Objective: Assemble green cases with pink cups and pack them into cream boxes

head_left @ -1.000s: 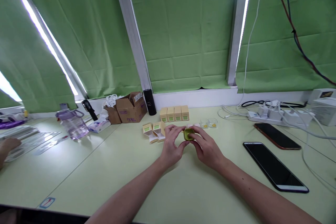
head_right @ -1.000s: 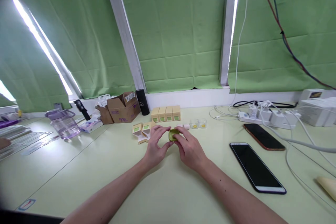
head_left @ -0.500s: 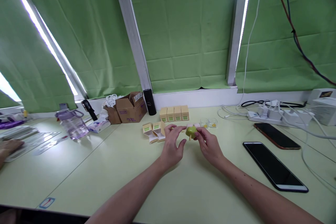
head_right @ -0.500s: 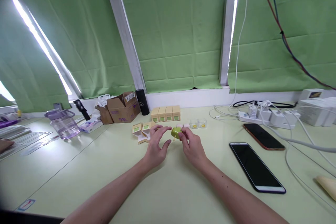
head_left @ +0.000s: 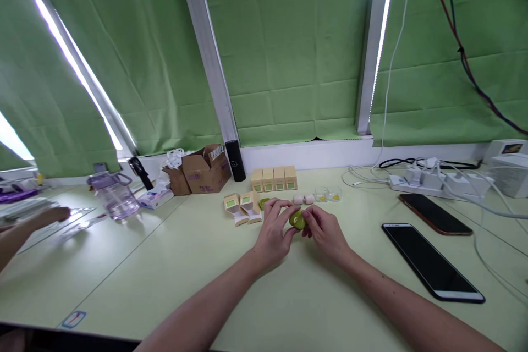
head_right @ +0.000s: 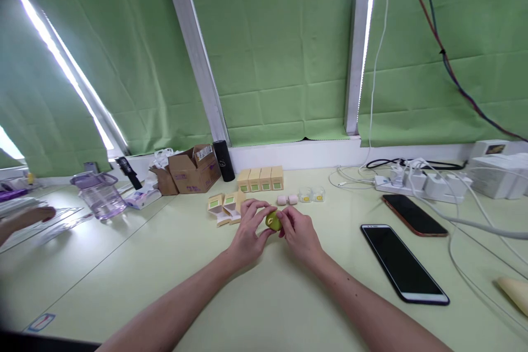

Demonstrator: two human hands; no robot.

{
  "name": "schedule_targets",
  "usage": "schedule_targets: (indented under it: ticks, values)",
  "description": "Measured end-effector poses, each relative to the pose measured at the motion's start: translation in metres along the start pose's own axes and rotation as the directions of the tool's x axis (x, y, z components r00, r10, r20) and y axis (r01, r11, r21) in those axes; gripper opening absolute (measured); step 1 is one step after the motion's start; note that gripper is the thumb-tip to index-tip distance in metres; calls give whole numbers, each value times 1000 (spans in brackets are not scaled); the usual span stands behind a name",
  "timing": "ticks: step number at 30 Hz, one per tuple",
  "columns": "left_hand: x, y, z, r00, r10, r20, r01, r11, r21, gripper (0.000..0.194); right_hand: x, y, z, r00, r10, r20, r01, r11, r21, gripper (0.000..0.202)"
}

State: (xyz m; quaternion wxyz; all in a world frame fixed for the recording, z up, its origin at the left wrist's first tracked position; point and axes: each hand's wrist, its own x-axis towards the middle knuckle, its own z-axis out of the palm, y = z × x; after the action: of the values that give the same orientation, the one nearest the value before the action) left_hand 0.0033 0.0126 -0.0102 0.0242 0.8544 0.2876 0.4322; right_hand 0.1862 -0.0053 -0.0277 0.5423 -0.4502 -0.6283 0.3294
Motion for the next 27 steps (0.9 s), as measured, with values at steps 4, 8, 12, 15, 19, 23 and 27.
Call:
schedule_targets:
  ticks: [4,8,12,15,19,23,27]
  values:
    - [1,-1,1,1000,-28,13,28,999,-37,46,-1,-1,0,1000,6,8,-6,1000,-28,50]
    - [3,-1,0,993,-121,12,121,985,-125,47,0,-1,-5,1000,-18,-22,15,993,-119,46]
    - [5,-2,-1,965,-263,15,258,931,-257,45,3,1,-12,998,-26,-57,3,926,-377,26]
    - [8,-4,-1,932,-361,41,349,859,-375,43,6,4,-15,996,-16,-89,-35,839,-542,17]
    - [10,-8,-1,884,-450,129,437,693,-574,45,11,10,-17,994,-55,-97,-27,723,-691,15]
    - [12,-11,-3,844,-503,188,452,477,-754,49,17,15,-19,992,-122,-44,44,637,-770,16]
    - [12,-14,-3,811,-547,206,441,341,-830,53,25,18,-22,987,-161,-11,78,537,-840,21]
